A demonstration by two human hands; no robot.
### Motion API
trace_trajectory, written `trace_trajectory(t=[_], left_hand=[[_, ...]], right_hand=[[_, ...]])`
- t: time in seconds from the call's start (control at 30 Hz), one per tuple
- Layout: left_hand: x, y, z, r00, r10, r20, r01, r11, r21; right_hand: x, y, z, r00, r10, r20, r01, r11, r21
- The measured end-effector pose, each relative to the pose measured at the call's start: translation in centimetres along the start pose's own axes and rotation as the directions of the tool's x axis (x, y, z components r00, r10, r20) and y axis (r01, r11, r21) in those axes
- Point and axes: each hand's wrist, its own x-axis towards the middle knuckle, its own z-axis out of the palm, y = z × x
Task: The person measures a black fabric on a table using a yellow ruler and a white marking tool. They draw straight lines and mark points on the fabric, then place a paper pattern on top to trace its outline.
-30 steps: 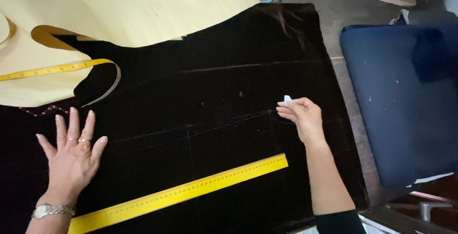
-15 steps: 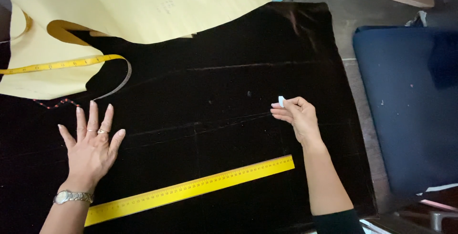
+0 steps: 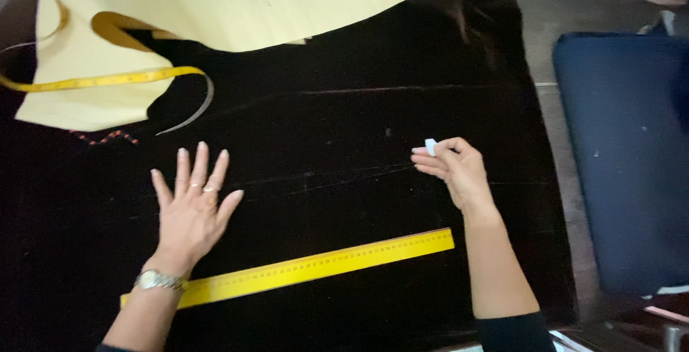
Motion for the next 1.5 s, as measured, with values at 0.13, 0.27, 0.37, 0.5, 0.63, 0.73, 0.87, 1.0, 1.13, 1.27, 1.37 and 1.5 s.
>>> trace_trajectory(t=[0.13, 0.27, 0.37, 0.5, 0.63, 0.73, 0.87, 1.0, 1.13, 1.27, 1.37, 1.5], left_hand=[[0.1, 0.2, 0.2, 0.999, -0.036, 0.009, 0.035, 0.999, 0.039], [-0.3, -0.2, -0.4, 0.997, -0.079, 0.024, 0.078, 0.997, 0.021], [-1.6, -1.7, -0.1, 0.99, -0.101, -0.095, 0.107, 0.993, 0.058], [-3.3, -4.0, -0.5, 0.97, -0.217, -0.112, 0.22, 0.975, 0.017], [-5.1, -5.4, -1.7, 0.93, -0.354, -0.096, 0.354, 0.935, -0.015], [-6.7, -6.5, -1.9, 0.881, -0.47, -0.061, 0.461, 0.88, -0.116], [-8.3, -6.7, -2.7, 0.842, -0.531, -0.089, 0.504, 0.836, -0.217], [-9.8, -5.6, -3.7, 0.87, -0.472, -0.144, 0.395, 0.84, -0.372], [-11.4, -4.5, -2.9, 0.869, -0.35, -0.349, 0.201, 0.895, -0.398], [-13.0, -4.3, -2.5, 0.817, -0.447, -0.364, 0.311, 0.873, -0.375], [-14.5, -4.6, -2.2, 0.777, -0.536, -0.33, 0.396, 0.824, -0.406], [-16.0, -5.4, -2.5, 0.725, -0.677, -0.123, 0.574, 0.694, -0.434]], right_hand=[[-0.9, -1.2, 0.3, 1.0, -0.006, -0.015, 0.006, 1.0, -0.01], [-0.6, 0.2, -0.8, 0.996, -0.073, -0.042, 0.072, 0.997, -0.022], [-2.2, -1.3, 0.0, 0.993, -0.03, -0.111, 0.024, 0.999, -0.049], [-3.3, -1.2, -0.2, 0.985, -0.059, -0.162, 0.043, 0.994, -0.097], [-2.8, 0.0, -0.9, 0.992, -0.051, -0.114, 0.041, 0.995, -0.092], [-2.7, 1.3, -1.6, 0.994, -0.088, -0.062, 0.08, 0.988, -0.13], [-2.9, 2.6, -1.9, 0.987, -0.153, -0.046, 0.149, 0.986, -0.078], [-4.2, 2.7, -1.9, 0.99, -0.098, -0.102, 0.092, 0.994, -0.067], [-7.5, 1.6, -1.7, 0.988, -0.056, -0.142, 0.045, 0.996, -0.076], [-10.6, 0.8, -1.4, 0.981, 0.002, -0.195, -0.024, 0.994, -0.108], [-12.1, 1.1, -2.0, 0.972, 0.015, -0.234, -0.044, 0.992, -0.121], [-12.9, 2.0, -3.0, 0.965, 0.028, -0.259, -0.063, 0.99, -0.13]])
